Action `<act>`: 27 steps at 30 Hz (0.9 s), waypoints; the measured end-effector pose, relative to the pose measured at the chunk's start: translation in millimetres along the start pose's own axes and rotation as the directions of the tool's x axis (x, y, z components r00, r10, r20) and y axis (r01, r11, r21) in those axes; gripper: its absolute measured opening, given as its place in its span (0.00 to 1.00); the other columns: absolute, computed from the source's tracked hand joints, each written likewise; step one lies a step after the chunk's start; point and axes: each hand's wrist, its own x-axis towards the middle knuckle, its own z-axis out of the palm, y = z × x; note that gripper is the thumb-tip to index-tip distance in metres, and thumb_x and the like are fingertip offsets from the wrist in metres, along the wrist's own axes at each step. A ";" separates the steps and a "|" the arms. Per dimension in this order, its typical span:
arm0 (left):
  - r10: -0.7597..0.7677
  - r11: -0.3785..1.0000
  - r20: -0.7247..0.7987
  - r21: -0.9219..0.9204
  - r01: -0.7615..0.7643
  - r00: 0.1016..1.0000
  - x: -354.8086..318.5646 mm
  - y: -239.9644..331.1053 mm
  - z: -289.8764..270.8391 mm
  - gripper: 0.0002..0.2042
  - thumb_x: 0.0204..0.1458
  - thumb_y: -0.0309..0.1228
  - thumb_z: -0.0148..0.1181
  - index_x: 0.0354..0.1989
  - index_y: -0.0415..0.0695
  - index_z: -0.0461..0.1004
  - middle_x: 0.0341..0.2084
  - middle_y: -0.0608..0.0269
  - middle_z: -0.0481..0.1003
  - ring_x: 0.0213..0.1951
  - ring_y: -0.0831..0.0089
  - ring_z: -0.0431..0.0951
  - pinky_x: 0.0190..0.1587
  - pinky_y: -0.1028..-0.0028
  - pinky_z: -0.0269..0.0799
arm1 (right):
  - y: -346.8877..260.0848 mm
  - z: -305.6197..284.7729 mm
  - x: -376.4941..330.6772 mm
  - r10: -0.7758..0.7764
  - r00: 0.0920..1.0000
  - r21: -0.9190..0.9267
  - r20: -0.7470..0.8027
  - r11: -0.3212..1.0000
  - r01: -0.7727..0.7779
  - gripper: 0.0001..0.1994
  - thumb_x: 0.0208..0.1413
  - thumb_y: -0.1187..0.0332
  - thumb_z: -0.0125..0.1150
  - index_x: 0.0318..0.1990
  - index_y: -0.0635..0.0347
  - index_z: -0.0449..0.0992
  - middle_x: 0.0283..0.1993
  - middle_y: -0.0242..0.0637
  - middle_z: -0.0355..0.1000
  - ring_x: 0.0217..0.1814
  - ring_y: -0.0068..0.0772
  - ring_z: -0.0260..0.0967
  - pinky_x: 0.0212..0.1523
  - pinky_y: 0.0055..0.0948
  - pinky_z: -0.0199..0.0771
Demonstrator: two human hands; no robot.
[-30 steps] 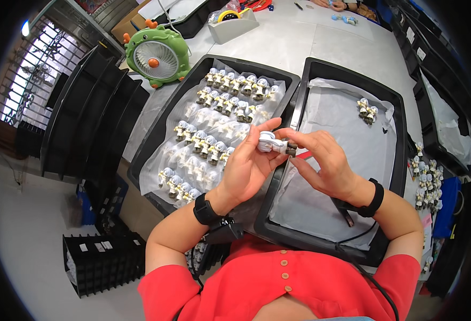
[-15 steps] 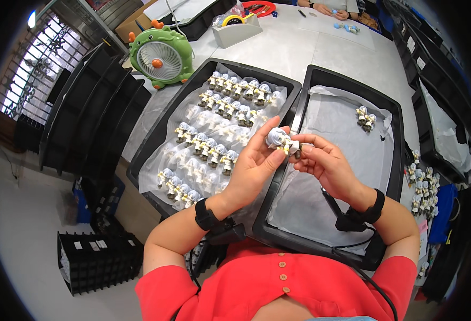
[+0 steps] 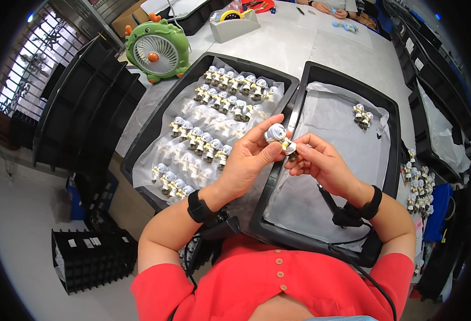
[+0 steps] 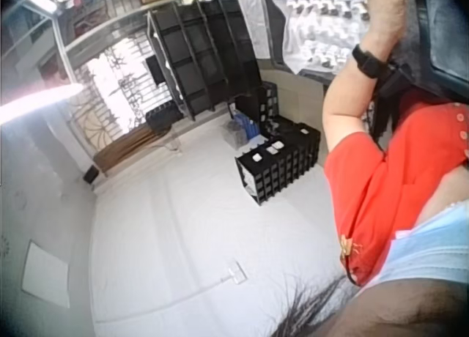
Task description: The person repeatedly picks up small figurines from a tray, uses a red tool to adjust or clean parts of the figures, and places them back into the tray. The task involves repetitive handling of identical small objects in a batch process.
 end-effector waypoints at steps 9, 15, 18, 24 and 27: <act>0.096 0.983 -0.019 0.157 -0.092 0.995 -1.6 -0.6 4.1 0.28 0.53 0.24 0.59 0.62 0.40 0.57 0.45 0.60 0.71 0.46 0.77 0.72 0.51 0.76 0.68 | -1.5 7.4 -1.4 -0.032 0.999 -0.112 0.028 0.993 0.035 0.15 0.62 0.58 0.51 0.47 0.60 0.67 0.40 0.37 0.73 0.40 0.23 0.73 0.42 0.22 0.71; 0.071 0.984 0.010 0.163 -0.071 0.997 -1.4 -1.9 5.7 0.28 0.53 0.23 0.58 0.63 0.40 0.56 0.46 0.59 0.70 0.48 0.75 0.71 0.53 0.75 0.67 | 3.7 4.5 0.3 -0.132 0.991 -0.172 0.016 0.976 0.133 0.13 0.60 0.62 0.55 0.44 0.63 0.67 0.38 0.35 0.72 0.38 0.22 0.72 0.40 0.21 0.71; 0.041 0.991 0.024 0.130 -0.044 0.999 -2.3 -0.2 6.9 0.30 0.52 0.24 0.59 0.64 0.41 0.54 0.48 0.57 0.69 0.50 0.74 0.71 0.54 0.73 0.67 | 0.1 5.4 -1.7 -0.162 0.987 -0.212 0.003 0.964 0.159 0.12 0.59 0.64 0.56 0.41 0.64 0.67 0.35 0.35 0.72 0.35 0.21 0.71 0.38 0.22 0.72; 0.027 0.988 0.050 0.151 -0.034 0.998 -3.5 2.5 9.4 0.32 0.52 0.25 0.61 0.64 0.41 0.53 0.49 0.57 0.67 0.48 0.74 0.71 0.52 0.73 0.68 | 3.7 5.6 -1.2 -0.209 0.978 -0.256 0.003 0.945 0.203 0.10 0.59 0.66 0.57 0.37 0.64 0.67 0.32 0.36 0.72 0.33 0.21 0.71 0.35 0.20 0.72; 0.029 0.983 0.040 0.177 -0.036 0.999 -4.3 0.2 9.2 0.32 0.51 0.25 0.61 0.64 0.41 0.53 0.47 0.60 0.67 0.45 0.75 0.72 0.49 0.75 0.70 | 2.4 6.1 -2.3 -0.193 0.981 -0.289 0.021 0.938 0.191 0.10 0.59 0.66 0.56 0.37 0.65 0.68 0.31 0.36 0.73 0.32 0.21 0.71 0.34 0.20 0.72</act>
